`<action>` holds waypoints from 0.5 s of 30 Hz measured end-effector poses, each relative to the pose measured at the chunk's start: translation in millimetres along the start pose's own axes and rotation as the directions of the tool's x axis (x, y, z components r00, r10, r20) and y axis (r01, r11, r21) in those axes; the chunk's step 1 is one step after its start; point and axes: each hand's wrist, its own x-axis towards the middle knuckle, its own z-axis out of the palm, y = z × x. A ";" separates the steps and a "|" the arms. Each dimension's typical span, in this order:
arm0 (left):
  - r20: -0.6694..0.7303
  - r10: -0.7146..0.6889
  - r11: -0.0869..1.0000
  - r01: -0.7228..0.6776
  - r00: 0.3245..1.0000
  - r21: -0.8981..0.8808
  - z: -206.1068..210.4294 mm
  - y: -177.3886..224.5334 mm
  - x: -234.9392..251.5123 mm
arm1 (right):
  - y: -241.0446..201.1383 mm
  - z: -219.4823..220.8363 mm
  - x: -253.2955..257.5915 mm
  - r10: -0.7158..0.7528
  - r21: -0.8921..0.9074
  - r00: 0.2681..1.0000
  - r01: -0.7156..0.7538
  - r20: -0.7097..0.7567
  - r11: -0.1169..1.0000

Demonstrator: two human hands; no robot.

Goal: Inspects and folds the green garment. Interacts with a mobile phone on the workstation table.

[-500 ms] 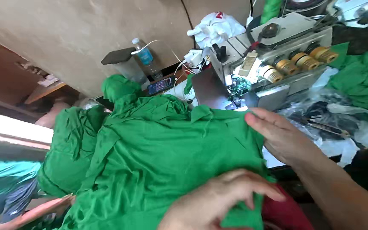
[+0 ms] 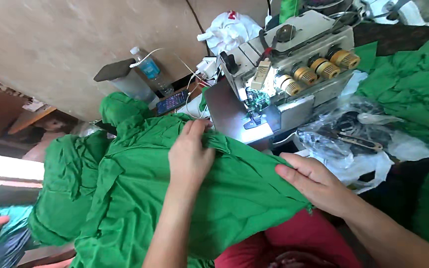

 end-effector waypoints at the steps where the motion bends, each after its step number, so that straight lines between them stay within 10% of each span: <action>1: -0.016 0.057 0.998 -0.057 0.998 -0.004 -8.5 -2.5 3.2 | 2.3 -3.6 0.1 -0.033 -0.046 0.999 0.033 -0.003 0.998; 9: 0.034 0.305 0.934 -0.292 0.952 -0.207 -62.3 -4.2 4.2 | 0.0 -53.4 10.6 -0.125 -0.307 0.986 0.086 -0.108 0.948; 15: -0.109 0.266 0.925 -0.285 0.958 -0.252 -27.7 6.8 1.3 | 9.5 -4.3 23.0 -0.059 -0.421 0.997 0.034 -0.047 0.906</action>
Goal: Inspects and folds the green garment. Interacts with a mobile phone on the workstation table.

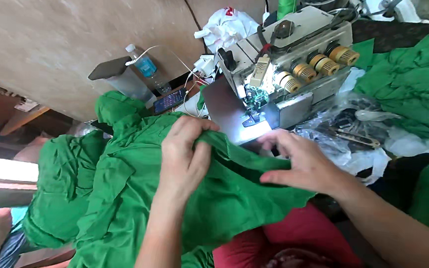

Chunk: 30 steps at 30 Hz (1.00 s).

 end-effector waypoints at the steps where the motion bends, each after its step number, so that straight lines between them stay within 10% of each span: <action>1: 0.003 -0.001 1.000 0.001 1.000 0.010 7.4 1.8 0.7 | -8.9 9.3 3.2 -0.030 -0.028 0.999 0.030 -0.023 0.999; 10: -0.015 -0.004 0.974 0.007 1.000 0.226 14.1 -0.1 -7.1 | -15.4 15.0 28.0 -0.128 0.046 0.968 0.141 -0.217 0.989; 12: -0.003 -0.132 0.989 0.132 0.991 -0.060 18.5 -3.6 -13.8 | -8.7 7.0 25.5 -0.080 0.243 0.988 0.109 -0.129 0.964; 15: 0.058 -0.308 0.728 0.275 0.950 -0.628 44.4 -0.1 -17.9 | -5.3 13.2 20.8 -0.059 0.487 0.998 0.062 -0.022 0.871; 17: 0.021 -0.358 0.645 0.264 0.933 -0.717 65.3 8.0 -16.8 | -6.4 20.8 19.4 -0.078 0.579 0.997 0.075 -0.020 0.812; 23: -0.265 -0.148 0.972 0.091 0.953 -0.216 89.1 11.4 -10.9 | 8.4 27.4 11.6 -0.026 0.472 0.981 0.115 -0.191 0.874; 30: 0.010 -0.347 0.892 0.327 0.938 0.313 102.2 18.4 2.1 | 28.4 39.1 -16.3 0.456 0.639 0.853 -0.207 -0.252 0.741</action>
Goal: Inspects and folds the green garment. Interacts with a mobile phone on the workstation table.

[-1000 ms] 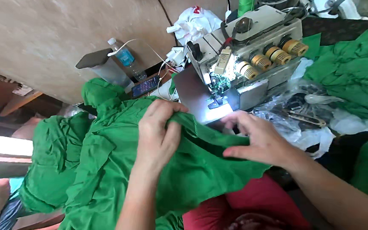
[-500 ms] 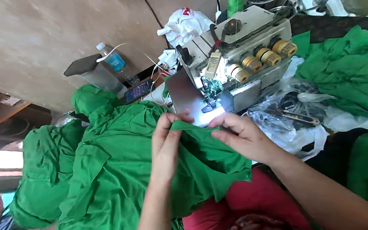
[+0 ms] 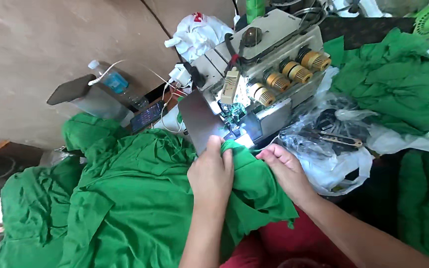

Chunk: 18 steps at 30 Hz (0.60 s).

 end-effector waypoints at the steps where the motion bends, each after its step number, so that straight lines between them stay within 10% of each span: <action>1: 0.038 -0.017 0.999 0.016 0.999 0.040 -1.7 0.5 4.4 | 1.3 -4.7 2.4 0.048 0.021 0.998 -0.047 -0.029 0.999; 11: 0.272 -0.248 0.960 0.198 0.930 0.197 3.2 11.0 67.7 | -1.8 -18.2 14.5 -0.006 -0.140 0.998 0.016 0.066 0.990; 18: -0.016 0.243 0.963 -0.243 0.970 -0.117 13.4 -49.3 49.0 | -36.6 -70.2 -7.6 0.138 -0.226 0.918 -0.055 0.371 0.973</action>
